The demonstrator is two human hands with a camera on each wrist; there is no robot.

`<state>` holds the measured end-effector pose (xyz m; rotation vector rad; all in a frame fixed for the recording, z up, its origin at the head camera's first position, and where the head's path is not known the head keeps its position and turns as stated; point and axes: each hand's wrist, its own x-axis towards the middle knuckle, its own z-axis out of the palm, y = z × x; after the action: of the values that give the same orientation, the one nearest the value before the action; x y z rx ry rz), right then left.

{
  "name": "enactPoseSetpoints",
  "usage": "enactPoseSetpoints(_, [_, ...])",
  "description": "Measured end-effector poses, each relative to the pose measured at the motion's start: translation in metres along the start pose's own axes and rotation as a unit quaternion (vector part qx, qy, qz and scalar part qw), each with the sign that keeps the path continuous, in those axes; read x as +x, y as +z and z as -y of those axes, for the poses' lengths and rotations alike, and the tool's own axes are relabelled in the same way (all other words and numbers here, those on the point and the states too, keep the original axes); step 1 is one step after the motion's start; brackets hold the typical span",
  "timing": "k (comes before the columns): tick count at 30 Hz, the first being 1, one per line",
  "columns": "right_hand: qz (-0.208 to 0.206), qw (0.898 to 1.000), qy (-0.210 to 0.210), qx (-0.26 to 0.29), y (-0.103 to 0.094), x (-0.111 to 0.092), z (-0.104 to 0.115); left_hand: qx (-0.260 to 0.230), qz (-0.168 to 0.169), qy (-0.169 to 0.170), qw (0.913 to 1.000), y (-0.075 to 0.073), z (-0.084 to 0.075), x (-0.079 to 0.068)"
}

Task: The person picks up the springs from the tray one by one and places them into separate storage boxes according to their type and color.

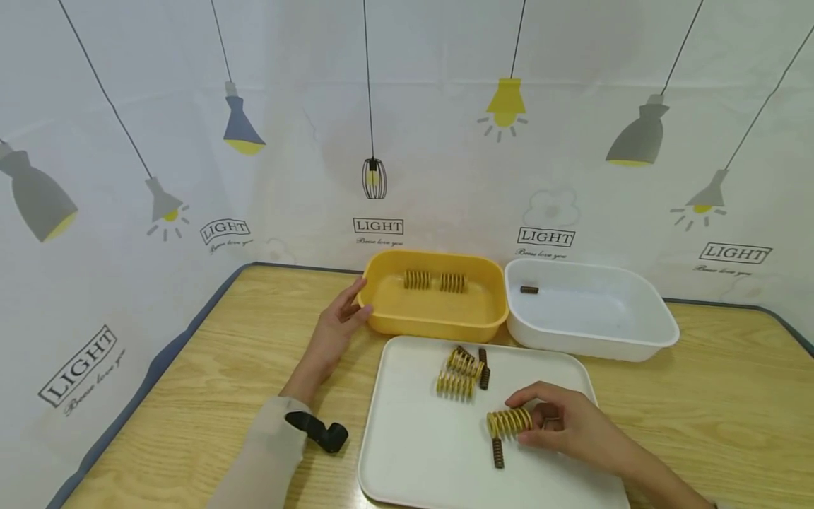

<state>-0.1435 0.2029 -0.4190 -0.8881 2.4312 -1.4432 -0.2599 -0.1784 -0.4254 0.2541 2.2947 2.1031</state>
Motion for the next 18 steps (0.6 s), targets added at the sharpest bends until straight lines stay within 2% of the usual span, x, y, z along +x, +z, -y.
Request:
enactPoseSetpoints(14, [0.011, 1.000, 0.025, -0.015, 0.0002, 0.0021, 0.0005, 0.018, -0.012, 0.011, 0.9997, 0.0014, 0.0025, 0.0006])
enactPoseSetpoints(18, [0.008, 0.999, 0.020, -0.027, 0.0002, 0.0017, -0.0003, 0.018, -0.012, 0.011, 0.9997, 0.0021, 0.0029, 0.0002])
